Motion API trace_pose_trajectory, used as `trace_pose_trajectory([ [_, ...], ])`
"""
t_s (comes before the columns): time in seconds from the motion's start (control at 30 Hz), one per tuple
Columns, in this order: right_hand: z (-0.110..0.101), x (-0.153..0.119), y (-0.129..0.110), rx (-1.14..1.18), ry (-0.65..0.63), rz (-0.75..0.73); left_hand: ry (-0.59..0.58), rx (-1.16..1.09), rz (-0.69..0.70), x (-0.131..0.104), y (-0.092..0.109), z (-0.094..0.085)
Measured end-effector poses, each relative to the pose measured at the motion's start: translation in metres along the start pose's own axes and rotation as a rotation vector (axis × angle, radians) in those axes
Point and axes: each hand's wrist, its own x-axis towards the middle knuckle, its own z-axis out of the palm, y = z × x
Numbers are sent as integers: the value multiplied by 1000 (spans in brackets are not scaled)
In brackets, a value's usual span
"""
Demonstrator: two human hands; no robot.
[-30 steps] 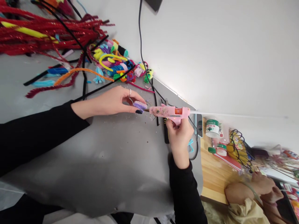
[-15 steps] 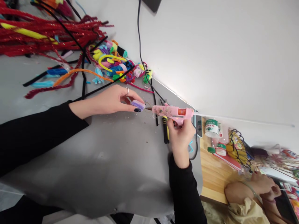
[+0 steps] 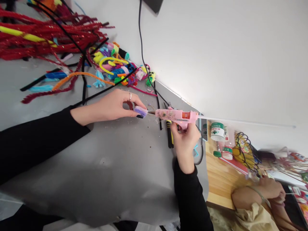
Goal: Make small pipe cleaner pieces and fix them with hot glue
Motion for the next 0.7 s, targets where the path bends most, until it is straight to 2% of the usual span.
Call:
trace_pose_trajectory([
  [0.17,0,0,0,7,18,-21,-8,53,-8,0,2,0],
  [0.33,-1,1,0,2,-35,-27,-21,83,-8,0,2,-1],
  [0.7,0,-1,-3,14,-71,4,-56,100,-23,1,1,-4],
])
